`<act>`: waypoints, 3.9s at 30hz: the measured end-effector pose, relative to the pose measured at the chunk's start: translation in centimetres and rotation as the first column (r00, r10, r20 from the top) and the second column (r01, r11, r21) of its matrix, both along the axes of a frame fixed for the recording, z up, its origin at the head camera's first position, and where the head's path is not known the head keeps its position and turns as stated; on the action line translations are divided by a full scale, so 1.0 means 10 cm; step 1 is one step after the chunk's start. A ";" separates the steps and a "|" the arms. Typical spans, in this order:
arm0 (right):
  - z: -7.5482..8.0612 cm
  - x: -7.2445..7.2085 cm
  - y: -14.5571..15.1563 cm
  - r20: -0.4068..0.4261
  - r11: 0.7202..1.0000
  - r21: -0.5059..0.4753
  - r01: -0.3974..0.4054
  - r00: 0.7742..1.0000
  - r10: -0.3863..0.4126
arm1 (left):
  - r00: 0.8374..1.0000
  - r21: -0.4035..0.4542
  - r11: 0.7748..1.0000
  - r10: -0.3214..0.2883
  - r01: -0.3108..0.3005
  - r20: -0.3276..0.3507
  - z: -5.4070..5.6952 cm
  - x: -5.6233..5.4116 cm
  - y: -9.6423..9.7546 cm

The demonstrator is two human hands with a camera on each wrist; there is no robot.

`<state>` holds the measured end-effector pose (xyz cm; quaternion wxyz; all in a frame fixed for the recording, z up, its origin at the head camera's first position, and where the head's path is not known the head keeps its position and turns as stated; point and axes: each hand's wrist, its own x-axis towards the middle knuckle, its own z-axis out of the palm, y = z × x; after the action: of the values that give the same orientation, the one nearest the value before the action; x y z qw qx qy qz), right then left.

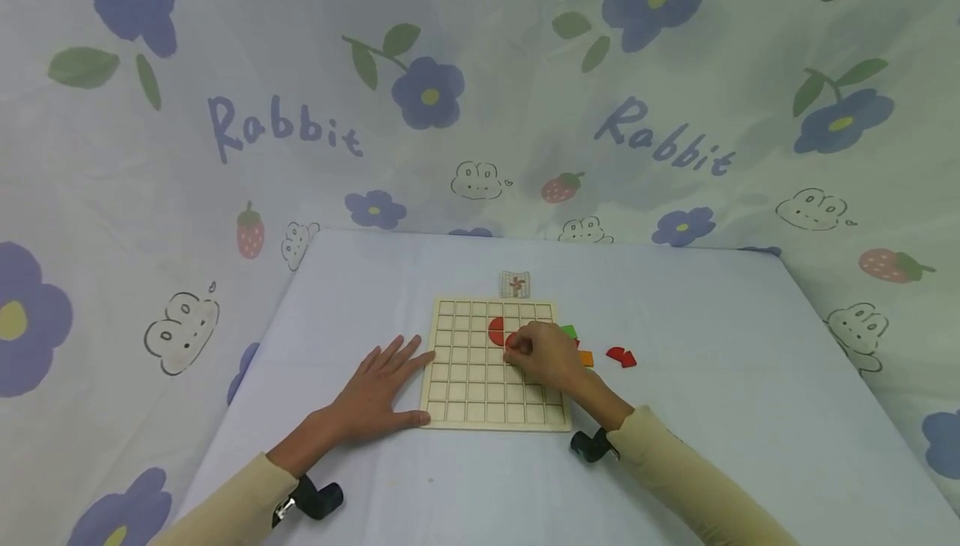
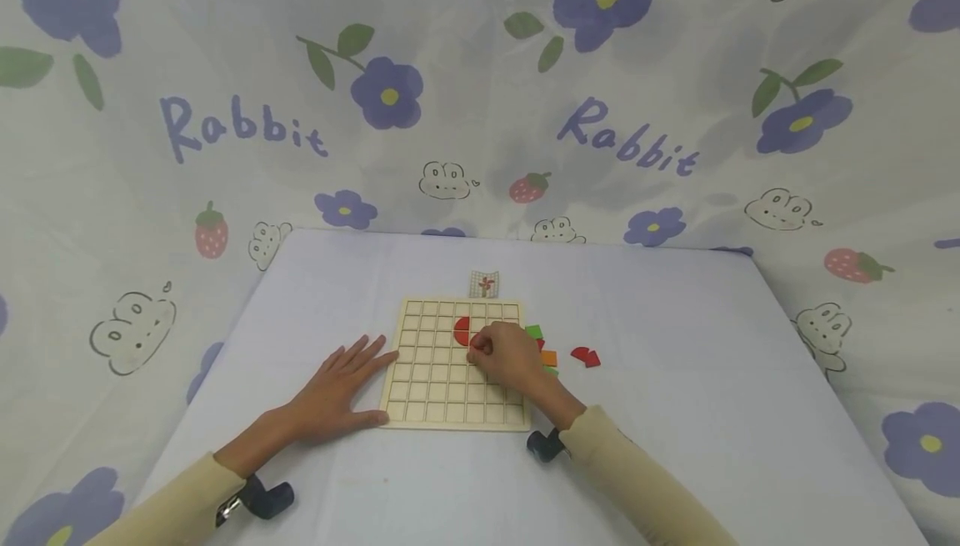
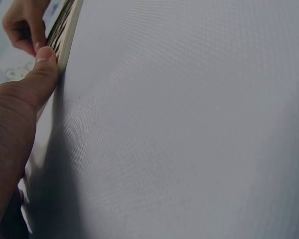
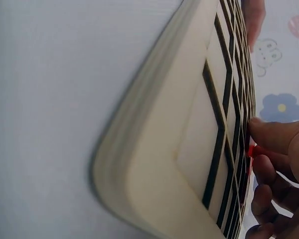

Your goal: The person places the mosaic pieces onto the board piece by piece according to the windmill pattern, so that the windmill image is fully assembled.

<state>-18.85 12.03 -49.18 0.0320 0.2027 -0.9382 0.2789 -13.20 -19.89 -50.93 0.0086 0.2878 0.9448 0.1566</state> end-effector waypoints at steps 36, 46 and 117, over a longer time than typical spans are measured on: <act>0.01 0.15 0.30 0.057 0.999 -0.043 -0.022 0.998 0.024 | 1.000 0.025 1.000 0.000 -0.001 0.016 -0.01 0.00 0.00; 0.02 0.20 0.66 0.046 0.998 -0.036 0.049 0.998 -0.048 | 1.000 0.030 1.000 0.001 -0.002 0.010 -0.03 0.00 0.00; 0.09 0.20 0.68 0.120 0.965 -0.259 0.037 0.993 -0.006 | 1.000 0.020 1.000 0.006 -0.005 -0.006 0.00 0.02 0.01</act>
<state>-16.82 18.83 -48.30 0.0057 0.1695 -0.8957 0.4110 -13.01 -19.79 -50.95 0.0026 0.2857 0.9440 0.1653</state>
